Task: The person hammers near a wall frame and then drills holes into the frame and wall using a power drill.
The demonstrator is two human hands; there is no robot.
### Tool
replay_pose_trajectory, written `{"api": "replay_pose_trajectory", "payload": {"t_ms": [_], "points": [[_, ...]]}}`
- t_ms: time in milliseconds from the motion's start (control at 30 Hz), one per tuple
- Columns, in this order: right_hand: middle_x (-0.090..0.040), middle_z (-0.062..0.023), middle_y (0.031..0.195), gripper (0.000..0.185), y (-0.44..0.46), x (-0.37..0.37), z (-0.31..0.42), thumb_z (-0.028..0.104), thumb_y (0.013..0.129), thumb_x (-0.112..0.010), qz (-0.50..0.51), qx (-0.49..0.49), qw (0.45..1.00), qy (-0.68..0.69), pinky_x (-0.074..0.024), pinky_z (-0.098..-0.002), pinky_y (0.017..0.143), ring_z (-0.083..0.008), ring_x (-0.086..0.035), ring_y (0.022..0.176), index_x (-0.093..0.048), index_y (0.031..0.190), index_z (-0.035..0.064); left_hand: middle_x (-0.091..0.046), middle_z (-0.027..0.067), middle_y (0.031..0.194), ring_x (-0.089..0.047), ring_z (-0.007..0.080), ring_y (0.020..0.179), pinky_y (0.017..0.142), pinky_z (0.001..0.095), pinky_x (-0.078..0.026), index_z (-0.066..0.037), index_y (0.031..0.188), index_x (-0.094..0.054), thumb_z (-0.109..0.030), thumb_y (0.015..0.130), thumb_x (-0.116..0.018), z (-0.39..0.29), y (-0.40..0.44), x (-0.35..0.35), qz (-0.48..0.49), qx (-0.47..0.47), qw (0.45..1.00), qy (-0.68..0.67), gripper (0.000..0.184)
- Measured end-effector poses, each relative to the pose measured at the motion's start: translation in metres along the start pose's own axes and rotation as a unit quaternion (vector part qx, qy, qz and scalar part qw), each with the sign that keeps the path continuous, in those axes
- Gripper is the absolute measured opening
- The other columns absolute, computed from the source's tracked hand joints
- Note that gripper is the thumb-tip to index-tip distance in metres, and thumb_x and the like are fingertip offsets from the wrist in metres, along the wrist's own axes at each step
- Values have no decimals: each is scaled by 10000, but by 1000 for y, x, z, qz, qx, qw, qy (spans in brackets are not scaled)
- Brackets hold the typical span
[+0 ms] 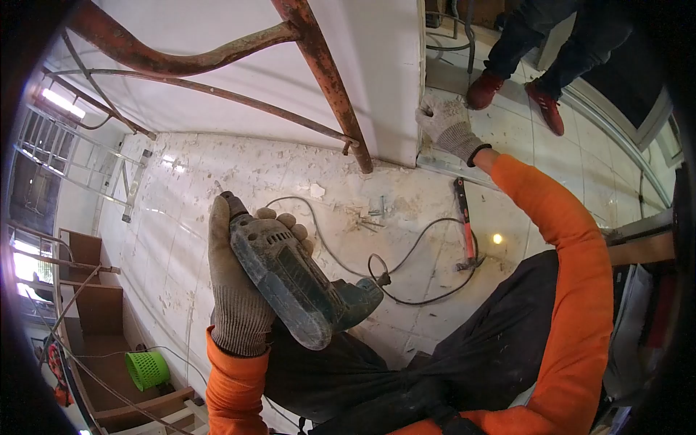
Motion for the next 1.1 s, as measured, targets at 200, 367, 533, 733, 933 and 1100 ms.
{"api": "replay_pose_trajectory", "payload": {"t_ms": [200,367,533,733,933,1100], "points": [[-684,-136,781,244,-5,4,-4,337,946,-668,-45,57,996,44,-526,-497,723,-371,-691,758,-639,911,98,-719,140,968,-720,294,880,789,452,-626,-82,956,-688,-653,944,-668,1,-2,-3,-13,-4,1000,6,571],[-692,-146,826,246,-7,16,0,332,958,-682,-21,58,996,67,-534,-471,715,-358,-703,813,-652,924,90,-714,135,962,-718,293,877,786,446,-624,-81,954,-684,-643,951,-662,2,-2,-2,8,0,1000,-2,562],[-721,-134,900,333,2,40,13,429,974,-694,-92,27,992,87,-548,-444,751,-328,-716,848,-681,1040,103,-711,140,963,-714,296,869,780,444,-622,-76,962,-678,-636,955,-659,2,-2,-3,-1,-2,1000,-2,560],[-738,-73,926,334,27,78,31,423,972,-721,-169,44,973,148,-562,-410,766,-269,-728,854,-673,1082,112,-711,151,962,-721,305,877,784,453,-631,-76,957,-672,-629,954,-670,1,-2,-2,11,3,1000,-7,553],[-741,-67,900,322,31,87,40,419,971,-717,-156,22,974,162,-566,-415,769,-262,-735,863,-681,1027,103,-714,155,956,-728,313,877,785,462,-637,-76,959,-673,-635,958,-661,0,-5,-3,16,-4,1000,5,559],[-736,-85,883,304,34,91,43,393,968,-709,-143,15,983,115,-561,-434,780,-276,-736,858,-682,1004,93,-708,156,950,-727,310,876,782,458,-636,-73,959,-675,-634,960,-659,2,-7,-3,9,-5,1000,-1,561]]}}
Point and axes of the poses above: each hand's wrist, its own y-axis towards the middle knuckle, its own x-axis out of the back of the hand, z = x × y, the point moved 1 cm from there along y, towards the middle knuckle
